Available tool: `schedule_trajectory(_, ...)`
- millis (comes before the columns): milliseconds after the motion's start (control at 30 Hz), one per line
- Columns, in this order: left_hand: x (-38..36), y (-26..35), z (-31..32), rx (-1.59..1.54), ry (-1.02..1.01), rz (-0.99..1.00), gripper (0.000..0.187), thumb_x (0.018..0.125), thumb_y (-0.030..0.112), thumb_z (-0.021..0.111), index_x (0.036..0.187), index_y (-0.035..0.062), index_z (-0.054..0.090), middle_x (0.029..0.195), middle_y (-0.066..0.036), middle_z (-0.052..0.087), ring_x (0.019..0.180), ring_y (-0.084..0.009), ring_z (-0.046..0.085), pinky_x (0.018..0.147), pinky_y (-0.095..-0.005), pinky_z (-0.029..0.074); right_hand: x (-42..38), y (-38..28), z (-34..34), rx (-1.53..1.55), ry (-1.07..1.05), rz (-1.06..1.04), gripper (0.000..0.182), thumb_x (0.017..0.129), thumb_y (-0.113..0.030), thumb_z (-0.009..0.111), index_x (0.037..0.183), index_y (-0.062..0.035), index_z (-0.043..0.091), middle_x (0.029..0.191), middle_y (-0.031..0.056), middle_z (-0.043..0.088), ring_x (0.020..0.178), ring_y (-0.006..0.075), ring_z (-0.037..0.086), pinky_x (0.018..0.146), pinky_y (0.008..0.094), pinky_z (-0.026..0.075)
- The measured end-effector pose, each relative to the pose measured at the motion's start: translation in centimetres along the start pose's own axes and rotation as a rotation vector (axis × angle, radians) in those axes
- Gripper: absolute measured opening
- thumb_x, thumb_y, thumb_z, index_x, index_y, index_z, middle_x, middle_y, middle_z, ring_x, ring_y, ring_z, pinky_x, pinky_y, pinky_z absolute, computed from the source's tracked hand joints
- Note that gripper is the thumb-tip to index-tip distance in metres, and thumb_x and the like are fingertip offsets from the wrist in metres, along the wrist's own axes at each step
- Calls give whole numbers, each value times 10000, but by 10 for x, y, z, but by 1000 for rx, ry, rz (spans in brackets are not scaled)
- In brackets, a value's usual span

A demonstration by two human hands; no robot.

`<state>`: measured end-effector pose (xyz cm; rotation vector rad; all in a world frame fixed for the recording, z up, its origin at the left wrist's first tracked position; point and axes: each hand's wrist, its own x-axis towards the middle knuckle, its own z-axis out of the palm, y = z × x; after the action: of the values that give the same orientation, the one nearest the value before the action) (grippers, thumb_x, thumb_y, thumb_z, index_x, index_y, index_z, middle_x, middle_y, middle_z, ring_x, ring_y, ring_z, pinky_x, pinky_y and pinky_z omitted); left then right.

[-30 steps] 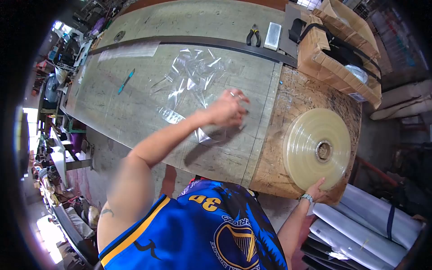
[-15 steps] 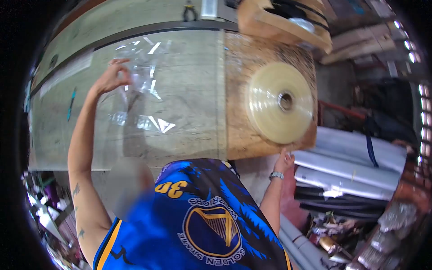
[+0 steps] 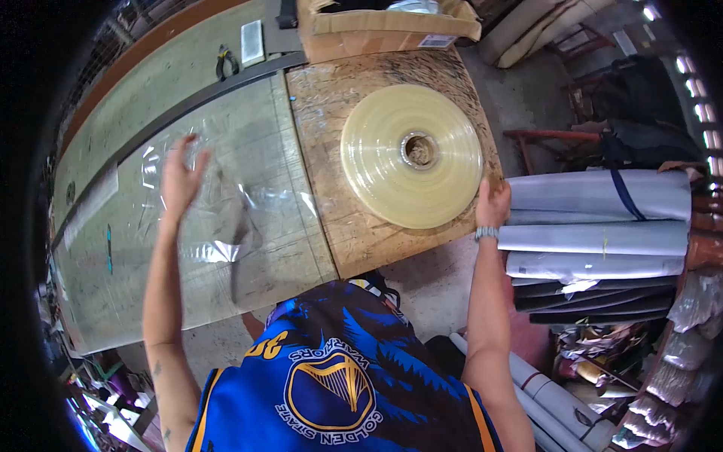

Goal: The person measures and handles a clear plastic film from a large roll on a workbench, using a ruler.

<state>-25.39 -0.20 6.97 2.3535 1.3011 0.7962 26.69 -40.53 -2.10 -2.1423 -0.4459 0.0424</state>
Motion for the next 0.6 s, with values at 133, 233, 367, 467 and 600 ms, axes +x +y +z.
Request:
schedule_trajectory(133,-20,121,132,-102,-361,-56,671,949,515,591,1350,-20,537,1261,-273,623,1204,-404,588,1013,-465,469,80,-4,45,-363,-88,-197,795,891,-514,654,1403,59,450,1386,272,528,1288,397,509,1099,455,386)
schedule_trajectory(233,-9,199,199,-110,-677,-361,804,965,626,453,1375,-65,469,1318,-363,538,1200,-472,574,990,-551,467,126,-18,72,-335,-331,-223,835,874,-574,641,1398,51,464,1363,278,544,1296,397,504,1094,455,391)
schedule_trajectory(367,-17,231,254,133,-337,-440,660,964,555,519,1190,-64,463,1193,-326,574,1004,-500,639,881,-546,522,130,-40,75,-316,-578,-125,795,867,-577,658,1367,20,499,1334,273,565,1281,381,523,1070,448,413)
schedule_trajectory(467,-10,213,265,135,-303,-276,602,961,523,550,1117,-51,457,1095,-301,589,955,-482,641,813,-538,540,131,-33,71,-267,-594,-111,742,875,-568,661,1328,4,529,1306,262,582,1250,372,545,1050,446,427)
schedule_trajectory(600,7,203,268,113,-347,-128,594,964,514,548,1110,-56,463,1069,-310,587,918,-497,637,793,-543,532,115,-20,60,-285,-443,-183,673,874,-510,696,1286,2,552,1244,250,611,1180,374,575,1018,454,441)
